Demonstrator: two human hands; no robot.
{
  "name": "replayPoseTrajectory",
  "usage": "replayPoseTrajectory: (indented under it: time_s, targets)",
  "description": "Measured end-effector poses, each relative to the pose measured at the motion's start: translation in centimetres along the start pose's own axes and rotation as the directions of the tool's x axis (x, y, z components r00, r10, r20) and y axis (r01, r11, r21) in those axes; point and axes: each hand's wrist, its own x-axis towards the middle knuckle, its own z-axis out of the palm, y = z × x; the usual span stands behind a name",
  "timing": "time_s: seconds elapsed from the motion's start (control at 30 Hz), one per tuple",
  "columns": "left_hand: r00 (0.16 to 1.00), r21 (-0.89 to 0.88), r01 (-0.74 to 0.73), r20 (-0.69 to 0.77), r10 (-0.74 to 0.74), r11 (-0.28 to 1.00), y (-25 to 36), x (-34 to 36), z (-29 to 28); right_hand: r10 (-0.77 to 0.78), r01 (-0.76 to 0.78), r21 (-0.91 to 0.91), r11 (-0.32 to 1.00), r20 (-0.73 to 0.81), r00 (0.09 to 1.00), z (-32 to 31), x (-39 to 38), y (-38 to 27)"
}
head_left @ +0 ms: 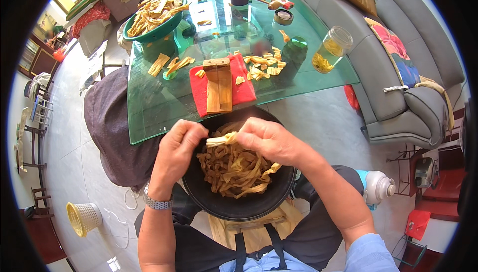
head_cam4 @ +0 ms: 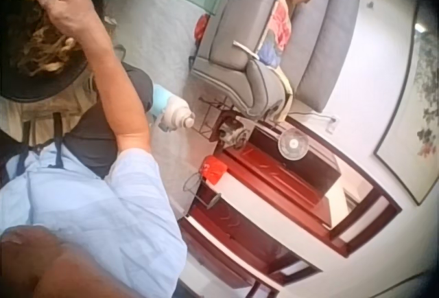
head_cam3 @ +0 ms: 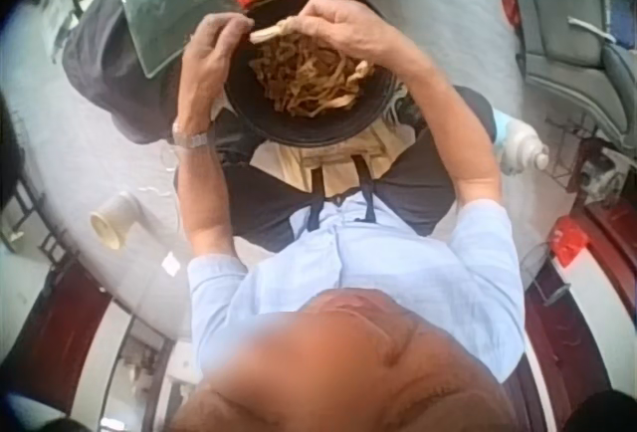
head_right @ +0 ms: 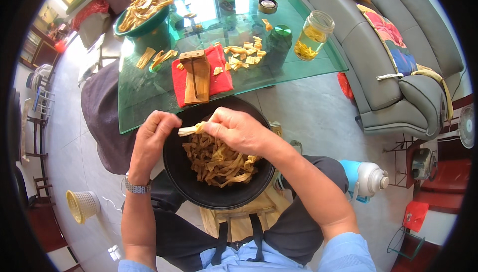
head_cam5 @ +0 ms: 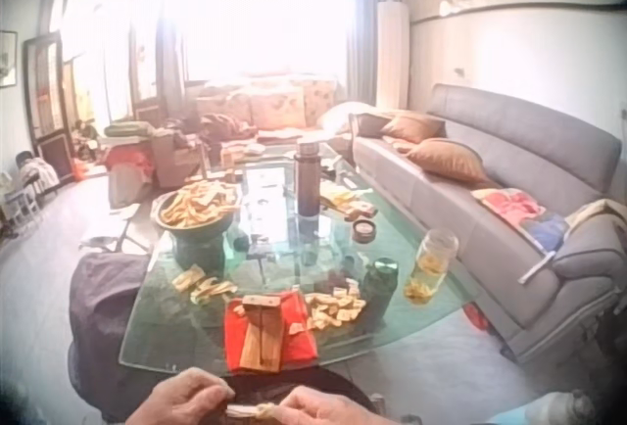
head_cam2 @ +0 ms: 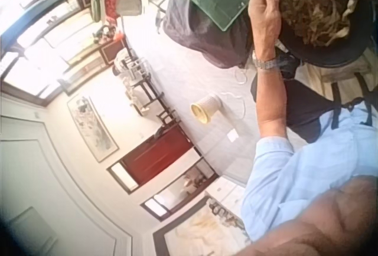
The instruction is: The person sits on the floor and repeatedly tears dried, flat, yellowish food strips into smaller pieces by hand, placing them into a black bowl on their lap. The process is continuous and repetitive throughout the clip.
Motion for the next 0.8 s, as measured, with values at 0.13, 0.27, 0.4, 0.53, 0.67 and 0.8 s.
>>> replayPoseTrajectory:
  time_s: [0.13,0.27,0.4,0.53,0.67,0.8]
  targets:
    - [0.935,0.105,-0.284,0.252,0.250,0.953,0.4,-0.9,2.2,-0.174,0.173,-0.202,0.964,0.011,0.985,1.9,0.5,1.0]
    - [0.937,0.224,-0.328,0.202,0.286,0.918,-1.4,-1.0,4.5,-0.218,0.212,-0.260,0.942,0.007,0.976,2.2,0.6,2.0]
    - [0.946,0.354,-0.080,0.322,-0.041,0.932,-2.6,-0.9,5.4,-0.265,0.261,-0.269,0.927,0.023,0.964,3.2,0.9,3.6]
    - [0.762,0.240,0.155,0.588,-0.271,0.958,-0.2,-2.3,4.5,-0.062,0.140,-0.224,0.964,0.327,0.943,2.1,-0.9,2.6]
    - [0.626,0.193,0.078,0.754,-0.199,0.978,-0.4,-4.7,4.5,0.083,0.102,-0.342,0.934,0.485,0.871,1.8,-3.1,2.8]
    - [0.579,0.133,0.075,0.801,-0.152,0.988,0.3,-5.2,3.2,0.027,0.202,-0.365,0.909,0.534,0.845,1.6,-3.8,1.2]
